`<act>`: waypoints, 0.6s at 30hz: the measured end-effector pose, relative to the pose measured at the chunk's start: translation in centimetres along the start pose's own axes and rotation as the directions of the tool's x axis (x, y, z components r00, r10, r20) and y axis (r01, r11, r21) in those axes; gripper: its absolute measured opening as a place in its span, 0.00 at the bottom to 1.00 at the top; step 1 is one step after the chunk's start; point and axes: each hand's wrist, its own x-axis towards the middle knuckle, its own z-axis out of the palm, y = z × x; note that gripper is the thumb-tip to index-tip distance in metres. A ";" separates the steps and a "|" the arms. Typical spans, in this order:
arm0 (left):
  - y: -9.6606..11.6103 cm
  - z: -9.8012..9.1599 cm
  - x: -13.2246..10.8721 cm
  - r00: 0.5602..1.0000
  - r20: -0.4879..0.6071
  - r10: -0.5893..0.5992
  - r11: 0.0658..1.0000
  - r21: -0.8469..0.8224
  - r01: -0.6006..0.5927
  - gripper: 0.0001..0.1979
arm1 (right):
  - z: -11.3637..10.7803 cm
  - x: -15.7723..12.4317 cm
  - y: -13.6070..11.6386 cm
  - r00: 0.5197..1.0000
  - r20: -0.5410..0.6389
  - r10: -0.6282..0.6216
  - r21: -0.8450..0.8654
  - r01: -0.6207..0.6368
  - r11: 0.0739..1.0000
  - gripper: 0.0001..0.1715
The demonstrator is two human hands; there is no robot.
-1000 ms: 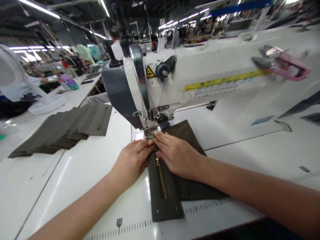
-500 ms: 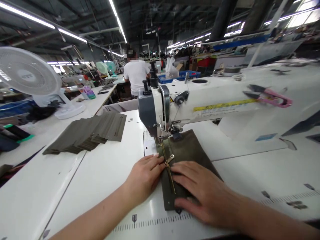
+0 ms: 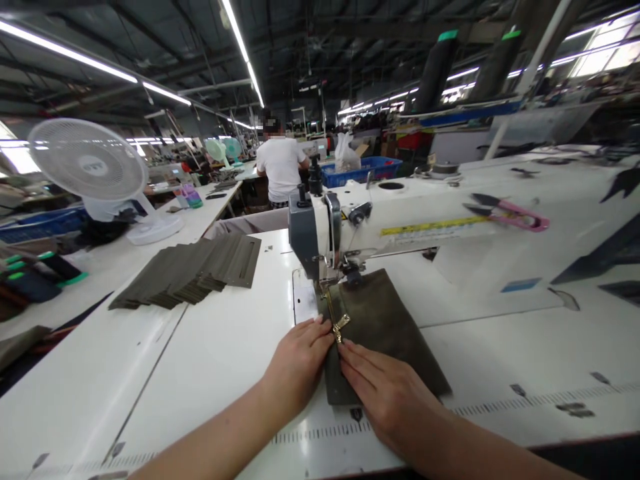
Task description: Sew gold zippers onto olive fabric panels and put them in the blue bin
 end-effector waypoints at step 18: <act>-2.8 0.8 1.8 0.998 0.018 -0.067 0.994 -0.084 0.068 0.13 | 2.6 0.8 2.8 0.998 0.018 0.061 0.079 -0.063 0.995 0.22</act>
